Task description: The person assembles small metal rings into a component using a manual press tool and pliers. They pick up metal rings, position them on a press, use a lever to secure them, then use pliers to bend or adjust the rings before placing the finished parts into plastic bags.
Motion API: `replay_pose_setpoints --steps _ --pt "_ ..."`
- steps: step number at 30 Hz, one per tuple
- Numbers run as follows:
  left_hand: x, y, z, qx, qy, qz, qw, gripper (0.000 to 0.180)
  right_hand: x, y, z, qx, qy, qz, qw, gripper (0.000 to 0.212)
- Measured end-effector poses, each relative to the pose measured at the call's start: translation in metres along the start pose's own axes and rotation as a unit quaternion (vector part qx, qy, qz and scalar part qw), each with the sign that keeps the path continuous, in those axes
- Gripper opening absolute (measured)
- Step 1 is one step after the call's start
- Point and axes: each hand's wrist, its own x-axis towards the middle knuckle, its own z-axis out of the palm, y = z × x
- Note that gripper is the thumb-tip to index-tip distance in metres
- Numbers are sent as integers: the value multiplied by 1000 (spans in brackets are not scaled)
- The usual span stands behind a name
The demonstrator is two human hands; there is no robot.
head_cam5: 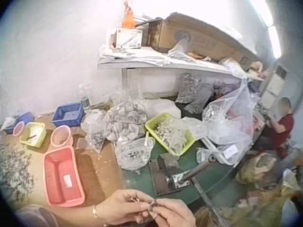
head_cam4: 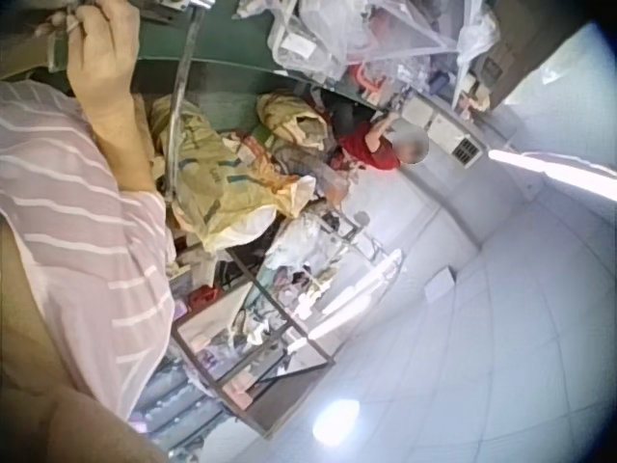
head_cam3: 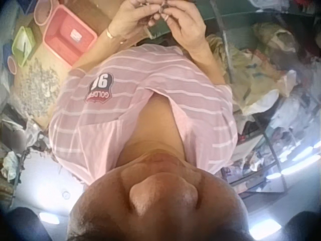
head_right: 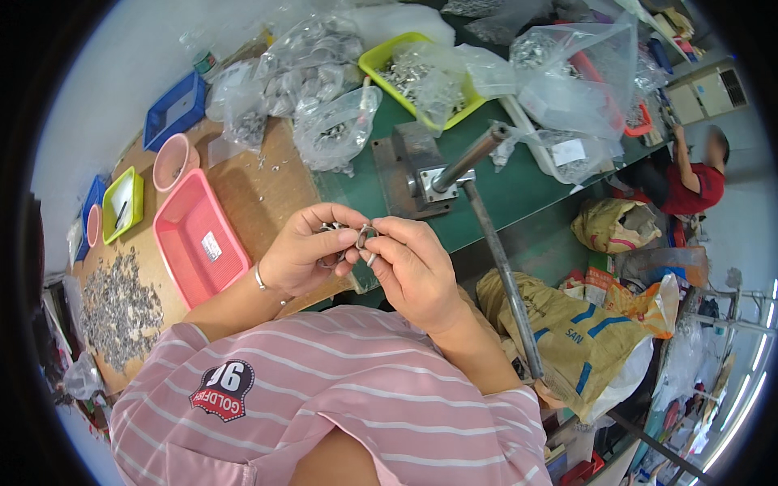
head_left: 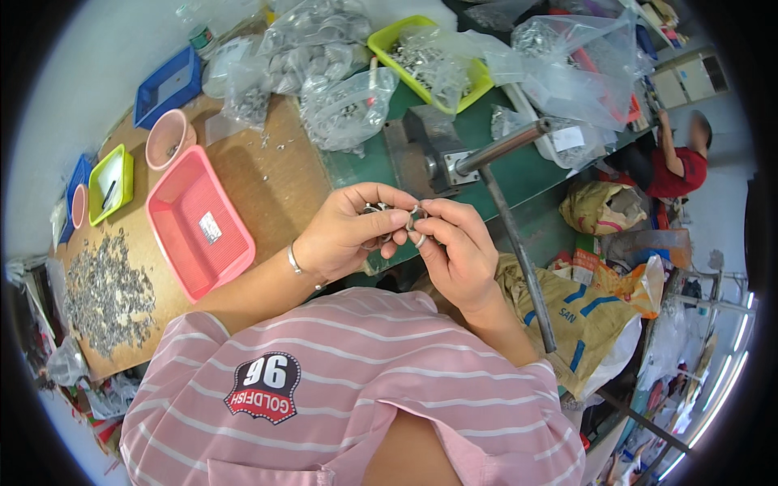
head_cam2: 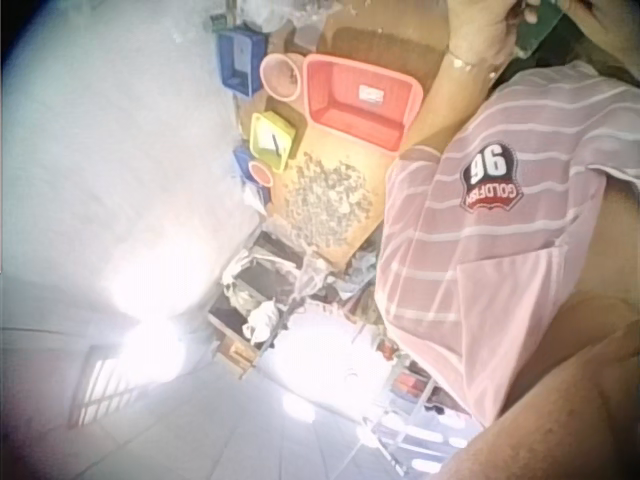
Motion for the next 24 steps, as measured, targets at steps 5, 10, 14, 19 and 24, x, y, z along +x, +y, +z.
replay_pose_setpoints --steps 5,10,14,19,24 --pt "28 29 53 131 -28 47 990 21 20 0 -28 -64 120 -48 989 30" --pt "69 44 94 217 -24 164 962 21 53 18 -45 -94 250 -61 962 37" --pt "91 41 94 203 7 164 965 21 58 30 -44 -86 262 11 961 39" --pt "99 35 99 175 29 166 970 20 57 32 -45 -97 273 49 956 41" --pt "102 37 102 189 29 181 965 16 58 35 -50 -158 260 44 951 45"
